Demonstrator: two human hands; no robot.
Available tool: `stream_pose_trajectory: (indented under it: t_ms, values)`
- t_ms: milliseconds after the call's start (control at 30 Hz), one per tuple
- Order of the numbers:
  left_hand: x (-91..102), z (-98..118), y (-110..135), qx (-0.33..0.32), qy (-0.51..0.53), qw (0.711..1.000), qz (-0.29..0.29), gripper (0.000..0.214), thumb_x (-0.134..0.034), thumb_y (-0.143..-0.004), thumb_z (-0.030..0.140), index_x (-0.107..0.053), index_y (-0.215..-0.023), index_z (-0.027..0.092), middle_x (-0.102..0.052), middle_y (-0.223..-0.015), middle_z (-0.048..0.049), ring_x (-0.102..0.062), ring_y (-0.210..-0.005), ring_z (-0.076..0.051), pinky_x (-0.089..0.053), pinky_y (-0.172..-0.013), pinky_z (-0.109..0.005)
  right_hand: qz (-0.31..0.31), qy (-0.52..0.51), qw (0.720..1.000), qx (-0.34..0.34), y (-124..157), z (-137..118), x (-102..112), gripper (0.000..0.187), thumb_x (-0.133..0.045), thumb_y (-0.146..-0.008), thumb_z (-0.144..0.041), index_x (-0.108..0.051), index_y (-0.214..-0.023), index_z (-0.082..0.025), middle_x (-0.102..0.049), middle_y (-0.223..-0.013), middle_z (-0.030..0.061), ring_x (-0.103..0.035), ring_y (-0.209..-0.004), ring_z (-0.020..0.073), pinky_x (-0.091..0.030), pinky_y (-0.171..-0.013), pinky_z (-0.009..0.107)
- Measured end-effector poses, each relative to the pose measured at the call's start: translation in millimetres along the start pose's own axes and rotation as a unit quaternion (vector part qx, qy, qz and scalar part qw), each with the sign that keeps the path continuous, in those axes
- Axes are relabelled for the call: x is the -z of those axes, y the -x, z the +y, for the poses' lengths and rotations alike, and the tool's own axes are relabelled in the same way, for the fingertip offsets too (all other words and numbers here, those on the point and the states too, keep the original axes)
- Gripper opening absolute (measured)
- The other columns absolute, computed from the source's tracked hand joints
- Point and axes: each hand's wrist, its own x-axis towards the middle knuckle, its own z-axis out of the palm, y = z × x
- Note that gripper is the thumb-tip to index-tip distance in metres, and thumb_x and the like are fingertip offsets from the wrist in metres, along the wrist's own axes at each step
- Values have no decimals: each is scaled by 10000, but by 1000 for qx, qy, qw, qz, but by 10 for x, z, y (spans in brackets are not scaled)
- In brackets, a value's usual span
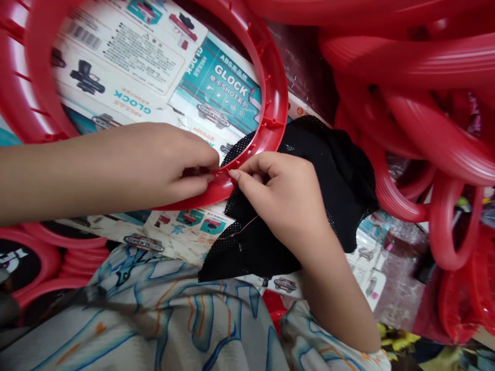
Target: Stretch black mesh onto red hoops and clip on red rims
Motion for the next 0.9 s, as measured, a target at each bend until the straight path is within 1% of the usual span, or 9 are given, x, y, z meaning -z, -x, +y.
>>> stream_pose_trajectory:
  t_ms: [133, 300, 467, 533, 633, 733, 800, 833, 900]
  values:
    - [-82, -36, 77, -32, -9, 999, 7, 241, -474, -864, 264, -707, -868, 204, -561, -661, -25, -419, -547, -170, -252, -550, -297, -24, -12, 999, 23, 7, -32, 95, 111, -717, -871, -154, -781, -785, -186, -707, -681, -24, -572, -600, 115, -393, -579, 262]
    - [-185, -126, 186, -88, -20, 996, 28, 239, -461, -897, 221, -699, -899, 199, -578, -693, -27, -497, -613, -191, -295, -602, -306, -23, 2, 999, 31, -15, -29, 60, 107, -723, -863, -149, -773, -773, -179, -682, -655, -25, -558, -597, 113, -389, -576, 262]
    - [-302, -215, 240, -142, -34, 985, 87, 225, -454, -888, 190, -676, -851, 195, -561, -668, -15, -508, -604, -173, -296, -585, -298, -14, 39, 998, 45, -22, -24, 1, 117, -717, -855, -132, -764, -761, -183, -726, -708, -9, -606, -611, 131, -400, -597, 273]
    - [-338, -271, 255, -161, -39, 981, 105, 234, -446, -882, 193, -669, -809, 195, -570, -668, -22, -513, -606, -170, -304, -578, -300, -4, 67, 997, 42, -8, -30, -19, 142, -715, -860, -155, -753, -729, -193, -713, -675, -2, -606, -596, 144, -398, -603, 286]
    - [-358, -396, 295, -178, -65, 976, 111, 259, -444, -889, 230, -679, -788, 193, -599, -668, -38, -503, -588, -165, -296, -559, -312, -3, 84, 996, 22, 19, -33, -51, 175, -706, -868, -199, -745, -698, -210, -666, -597, -9, -567, -544, 145, -381, -589, 290]
    - [-336, -524, 361, -213, -100, 963, 128, 282, -436, -896, 271, -679, -775, 194, -589, -627, -34, -458, -540, -161, -232, -544, -333, -20, 60, 998, 18, 35, -30, -81, 147, -705, -854, -189, -755, -718, -214, -689, -629, -14, -551, -535, 134, -371, -574, 280]
    - [-301, -548, 403, -233, -102, 957, 139, 320, -437, -918, 358, -671, -771, 198, -572, -603, -28, -445, -521, -160, -215, -553, -332, -26, 59, 998, 24, 41, -32, -95, 143, -698, -845, -166, -757, -725, -218, -694, -637, -20, -535, -523, 127, -366, -566, 283]
    - [-279, -527, 416, -222, -100, 961, 132, 359, -431, -936, 418, -675, -795, 196, -572, -602, -29, -451, -523, -161, -233, -564, -327, -27, 63, 997, 24, 43, -34, -100, 149, -690, -844, -158, -757, -727, -221, -692, -636, -22, -528, -517, 126, -361, -561, 286]
    - [-226, -418, 419, -147, -105, 978, 107, 471, -364, -981, 507, -690, -876, 184, -602, -647, -51, -506, -570, -180, -308, -603, -327, -29, 74, 997, 21, 42, -40, -107, 161, -677, -847, -154, -752, -724, -227, -688, -633, -24, -520, -509, 126, -350, -548, 293]
